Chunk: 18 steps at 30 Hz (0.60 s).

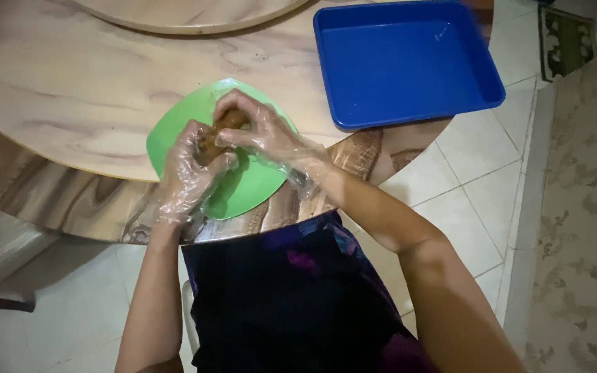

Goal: Shaping cookie dough into heart shapes on a plate while wearing gloves

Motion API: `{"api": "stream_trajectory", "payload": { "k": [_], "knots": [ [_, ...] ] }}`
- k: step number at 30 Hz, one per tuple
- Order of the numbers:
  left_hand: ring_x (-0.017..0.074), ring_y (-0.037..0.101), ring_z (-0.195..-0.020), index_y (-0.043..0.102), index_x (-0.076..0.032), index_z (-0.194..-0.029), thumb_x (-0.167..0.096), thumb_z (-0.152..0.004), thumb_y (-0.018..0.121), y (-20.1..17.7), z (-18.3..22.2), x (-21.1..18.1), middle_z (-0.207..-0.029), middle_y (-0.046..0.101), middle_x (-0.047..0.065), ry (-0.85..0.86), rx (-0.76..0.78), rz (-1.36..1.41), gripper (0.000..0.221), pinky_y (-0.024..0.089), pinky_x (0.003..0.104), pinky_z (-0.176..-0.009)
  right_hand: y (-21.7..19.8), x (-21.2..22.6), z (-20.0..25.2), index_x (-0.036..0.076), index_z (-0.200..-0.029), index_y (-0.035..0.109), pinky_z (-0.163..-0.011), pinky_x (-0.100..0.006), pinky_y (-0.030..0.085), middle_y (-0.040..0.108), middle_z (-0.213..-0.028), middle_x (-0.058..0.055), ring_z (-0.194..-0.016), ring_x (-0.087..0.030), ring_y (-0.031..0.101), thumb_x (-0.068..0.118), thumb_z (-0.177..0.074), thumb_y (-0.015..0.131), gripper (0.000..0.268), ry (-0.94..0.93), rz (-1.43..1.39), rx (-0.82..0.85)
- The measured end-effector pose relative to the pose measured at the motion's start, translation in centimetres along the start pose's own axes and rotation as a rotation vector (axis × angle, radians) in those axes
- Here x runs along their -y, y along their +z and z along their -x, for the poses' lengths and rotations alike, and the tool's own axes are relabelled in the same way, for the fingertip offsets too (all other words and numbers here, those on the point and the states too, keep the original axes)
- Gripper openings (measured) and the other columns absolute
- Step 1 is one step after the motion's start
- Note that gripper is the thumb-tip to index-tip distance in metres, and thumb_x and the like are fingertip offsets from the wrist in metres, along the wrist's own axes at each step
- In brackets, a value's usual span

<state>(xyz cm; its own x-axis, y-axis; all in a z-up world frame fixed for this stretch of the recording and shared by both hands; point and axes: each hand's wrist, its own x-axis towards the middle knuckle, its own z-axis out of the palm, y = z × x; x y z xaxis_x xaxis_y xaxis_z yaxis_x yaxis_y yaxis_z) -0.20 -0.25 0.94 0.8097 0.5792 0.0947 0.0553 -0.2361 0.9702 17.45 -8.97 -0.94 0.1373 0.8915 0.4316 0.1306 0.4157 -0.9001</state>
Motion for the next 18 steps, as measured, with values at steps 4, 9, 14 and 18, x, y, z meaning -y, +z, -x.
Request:
{"api": "stream_trajectory", "payload": {
  "k": [4,9,14,18],
  "knots": [
    [0.0490,0.068,-0.098,0.053,0.012,-0.130,0.021,-0.084,0.052,0.7,0.5,-2.5,-0.109,0.066,0.034,0.270,0.031,-0.300,0.046,0.056,0.056,-0.079,-0.1,1.8,-0.3,0.014,-0.131,0.058,-0.103,-0.054,0.054,0.062,-0.115,-0.017,-0.114,-0.036,0.064,0.018,-0.095,0.075,0.040,-0.051,0.219,0.085],
    [0.0430,0.066,-0.086,0.058,0.009,-0.118,0.018,-0.086,0.047,1.0,0.7,-1.1,-0.095,0.064,0.027,0.400,0.024,-0.683,0.035,0.053,0.052,-0.069,-1.4,-0.1,0.0,0.011,-0.125,0.062,-0.097,-0.047,0.058,0.064,-0.106,-0.014,-0.103,-0.032,0.069,0.013,-0.093,0.076,0.035,-0.072,0.263,0.139],
    [0.0333,0.066,-0.057,0.058,0.003,-0.101,0.004,-0.095,0.054,1.4,1.1,-0.6,-0.067,0.058,0.016,0.380,0.016,-1.004,0.007,0.047,0.043,-0.043,-1.7,-1.1,-0.1,0.008,-0.119,0.067,-0.069,-0.030,0.066,0.068,-0.105,-0.016,-0.087,-0.022,0.072,0.013,-0.094,0.074,0.027,0.091,0.135,0.134],
    [0.0265,0.063,-0.057,0.064,0.002,-0.098,-0.001,-0.099,0.055,-0.3,0.6,-1.2,-0.067,0.059,0.012,0.405,0.023,-0.982,0.009,0.049,0.033,-0.049,-1.5,3.7,-0.2,0.002,-0.119,0.064,-0.062,-0.026,0.066,0.067,-0.108,-0.019,-0.083,-0.023,0.072,0.009,-0.094,0.071,0.027,0.288,0.081,0.215]
  ]
}}
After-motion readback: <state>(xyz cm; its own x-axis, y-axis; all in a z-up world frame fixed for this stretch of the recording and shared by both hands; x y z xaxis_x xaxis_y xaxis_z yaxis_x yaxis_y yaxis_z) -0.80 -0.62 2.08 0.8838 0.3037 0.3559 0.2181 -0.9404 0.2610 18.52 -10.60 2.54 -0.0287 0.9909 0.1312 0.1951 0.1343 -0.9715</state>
